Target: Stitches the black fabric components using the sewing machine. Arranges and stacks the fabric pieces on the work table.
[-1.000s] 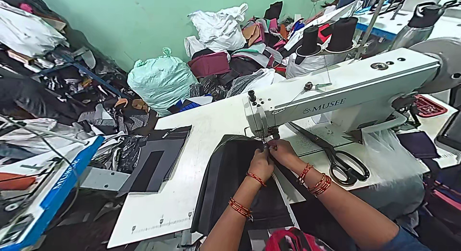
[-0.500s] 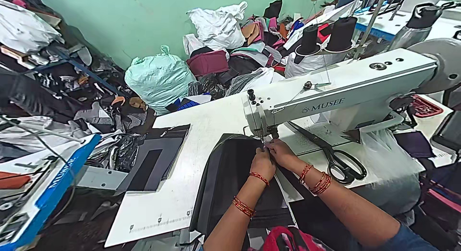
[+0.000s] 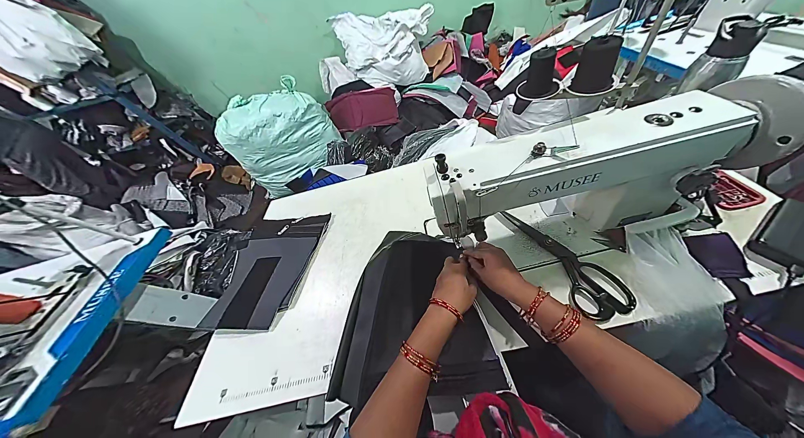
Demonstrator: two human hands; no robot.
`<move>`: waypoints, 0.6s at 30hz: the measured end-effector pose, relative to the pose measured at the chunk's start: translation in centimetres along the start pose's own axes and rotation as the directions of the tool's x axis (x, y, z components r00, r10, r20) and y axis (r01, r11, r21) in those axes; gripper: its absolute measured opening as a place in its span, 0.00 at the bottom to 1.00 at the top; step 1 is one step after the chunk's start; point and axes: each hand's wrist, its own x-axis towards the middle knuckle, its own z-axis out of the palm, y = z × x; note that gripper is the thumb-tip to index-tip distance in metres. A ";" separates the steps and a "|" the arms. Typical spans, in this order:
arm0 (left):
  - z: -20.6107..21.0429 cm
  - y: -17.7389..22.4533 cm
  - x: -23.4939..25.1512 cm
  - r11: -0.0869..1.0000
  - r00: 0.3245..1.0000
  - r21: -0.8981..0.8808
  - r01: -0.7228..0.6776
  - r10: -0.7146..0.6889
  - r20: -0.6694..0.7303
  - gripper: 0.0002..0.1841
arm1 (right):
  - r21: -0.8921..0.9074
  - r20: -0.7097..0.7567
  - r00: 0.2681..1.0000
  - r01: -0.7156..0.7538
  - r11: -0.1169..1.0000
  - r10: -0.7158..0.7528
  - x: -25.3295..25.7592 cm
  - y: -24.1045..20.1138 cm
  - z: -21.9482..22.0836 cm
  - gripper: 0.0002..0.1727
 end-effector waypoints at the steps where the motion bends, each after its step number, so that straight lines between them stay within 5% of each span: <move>1: 0.0 -0.1 0.0 1.000 1.000 -0.004 -0.007 0.007 0.003 0.26 | 0.012 -0.030 0.999 -0.027 1.000 0.027 -0.1 -0.1 0.2 0.18; 7: -0.6 -1.3 0.3 0.992 0.995 -0.087 -0.095 0.093 -0.023 0.26 | 0.013 -0.032 0.987 -0.156 0.988 0.156 -0.3 -1.0 0.6 0.20; 14: -1.9 -5.0 1.5 0.867 0.978 -0.460 -0.190 0.209 -0.011 0.24 | 0.135 -0.035 0.971 -0.230 0.964 0.236 -0.3 -1.1 0.5 0.18; 18: -1.7 -4.6 1.3 0.863 0.978 -0.464 -0.199 0.202 -0.044 0.24 | 0.133 -0.014 0.971 -0.236 0.963 0.240 -0.5 -1.5 0.7 0.18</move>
